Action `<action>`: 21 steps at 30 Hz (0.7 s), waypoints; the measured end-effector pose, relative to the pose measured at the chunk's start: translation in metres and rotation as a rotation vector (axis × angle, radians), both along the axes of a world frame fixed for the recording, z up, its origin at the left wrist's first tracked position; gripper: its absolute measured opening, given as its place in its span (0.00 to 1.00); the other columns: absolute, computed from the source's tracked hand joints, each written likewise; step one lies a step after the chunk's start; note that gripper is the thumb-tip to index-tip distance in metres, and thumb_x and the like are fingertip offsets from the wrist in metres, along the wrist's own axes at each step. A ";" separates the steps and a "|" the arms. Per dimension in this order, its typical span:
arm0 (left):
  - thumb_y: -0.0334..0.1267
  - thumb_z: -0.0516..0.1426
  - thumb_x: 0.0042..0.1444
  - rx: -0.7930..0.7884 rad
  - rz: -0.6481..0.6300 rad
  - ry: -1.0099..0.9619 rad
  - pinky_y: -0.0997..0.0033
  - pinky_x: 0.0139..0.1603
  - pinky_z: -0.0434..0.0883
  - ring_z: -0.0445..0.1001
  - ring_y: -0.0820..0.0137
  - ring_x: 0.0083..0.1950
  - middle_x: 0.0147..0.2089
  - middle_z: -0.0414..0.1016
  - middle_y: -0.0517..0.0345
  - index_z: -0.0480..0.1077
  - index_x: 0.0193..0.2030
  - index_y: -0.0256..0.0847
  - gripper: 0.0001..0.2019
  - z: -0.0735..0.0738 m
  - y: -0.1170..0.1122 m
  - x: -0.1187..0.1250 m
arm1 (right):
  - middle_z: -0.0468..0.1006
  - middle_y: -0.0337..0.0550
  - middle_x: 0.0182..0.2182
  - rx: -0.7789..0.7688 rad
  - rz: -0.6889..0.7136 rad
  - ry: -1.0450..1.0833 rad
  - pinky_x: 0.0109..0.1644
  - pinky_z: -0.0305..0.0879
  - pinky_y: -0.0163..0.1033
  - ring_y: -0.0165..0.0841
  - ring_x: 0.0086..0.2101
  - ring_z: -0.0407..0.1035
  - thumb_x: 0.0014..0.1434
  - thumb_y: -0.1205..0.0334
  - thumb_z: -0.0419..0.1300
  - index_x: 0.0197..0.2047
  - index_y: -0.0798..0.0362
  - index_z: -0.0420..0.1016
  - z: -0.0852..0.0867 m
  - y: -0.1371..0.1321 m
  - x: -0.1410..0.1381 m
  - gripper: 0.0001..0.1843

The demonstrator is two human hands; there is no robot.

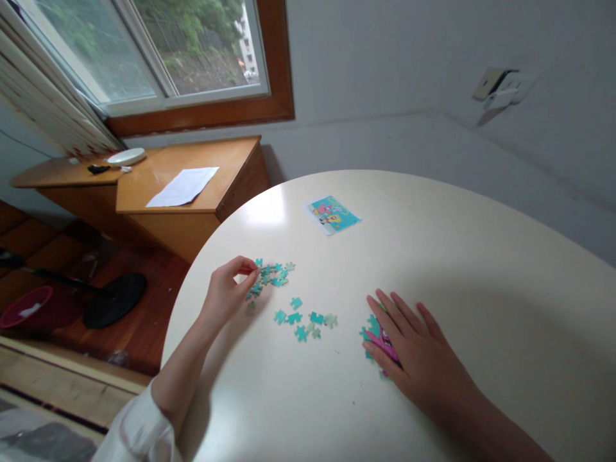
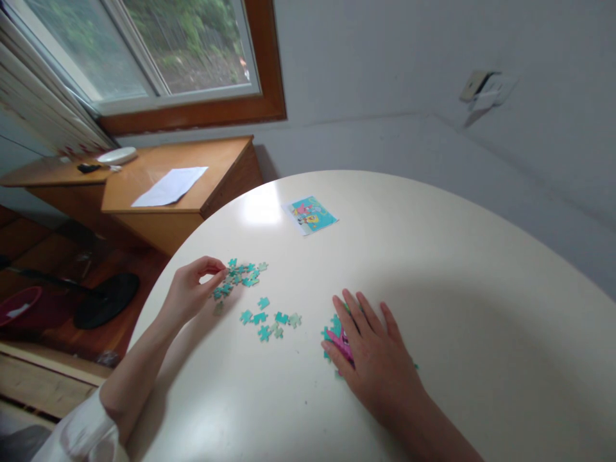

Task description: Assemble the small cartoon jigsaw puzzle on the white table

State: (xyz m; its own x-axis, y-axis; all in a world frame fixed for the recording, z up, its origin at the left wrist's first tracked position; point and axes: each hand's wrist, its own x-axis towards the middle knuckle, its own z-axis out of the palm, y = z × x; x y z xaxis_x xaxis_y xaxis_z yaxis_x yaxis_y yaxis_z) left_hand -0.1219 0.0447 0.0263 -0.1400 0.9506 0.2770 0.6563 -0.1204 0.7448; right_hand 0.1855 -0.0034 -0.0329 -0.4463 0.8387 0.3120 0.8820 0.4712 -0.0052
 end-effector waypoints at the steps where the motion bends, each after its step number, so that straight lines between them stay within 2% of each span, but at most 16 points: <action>1: 0.38 0.56 0.46 -0.004 -0.004 -0.009 0.74 0.33 0.70 0.72 0.72 0.29 0.26 0.73 0.58 0.68 0.25 0.37 0.06 0.000 0.000 0.001 | 0.63 0.49 0.57 -0.003 -0.002 0.000 0.59 0.46 0.54 0.42 0.58 0.53 0.61 0.47 0.41 0.62 0.52 0.55 0.000 0.000 0.000 0.30; 9: 0.40 0.58 0.46 -0.057 -0.077 -0.259 0.73 0.30 0.70 0.74 0.71 0.27 0.23 0.71 0.59 0.65 0.27 0.37 0.09 0.001 -0.002 0.012 | 0.64 0.49 0.57 0.007 -0.008 0.004 0.59 0.47 0.53 0.42 0.57 0.54 0.61 0.48 0.40 0.61 0.52 0.56 0.002 0.000 -0.001 0.29; 16: 0.41 0.59 0.47 -0.096 -0.114 -0.384 0.72 0.31 0.70 0.75 0.69 0.29 0.24 0.71 0.59 0.64 0.27 0.37 0.11 -0.001 -0.008 0.029 | 0.64 0.49 0.57 -0.012 -0.012 0.014 0.59 0.47 0.54 0.42 0.57 0.55 0.61 0.47 0.41 0.61 0.52 0.58 0.002 0.000 -0.001 0.29; 21: 0.40 0.59 0.48 -0.111 -0.208 -0.436 0.72 0.33 0.71 0.75 0.70 0.30 0.26 0.73 0.56 0.67 0.30 0.36 0.09 -0.006 -0.012 0.046 | 0.62 0.49 0.58 -0.053 -0.016 -0.012 0.58 0.47 0.54 0.43 0.58 0.54 0.61 0.48 0.42 0.60 0.53 0.59 0.007 -0.001 -0.003 0.29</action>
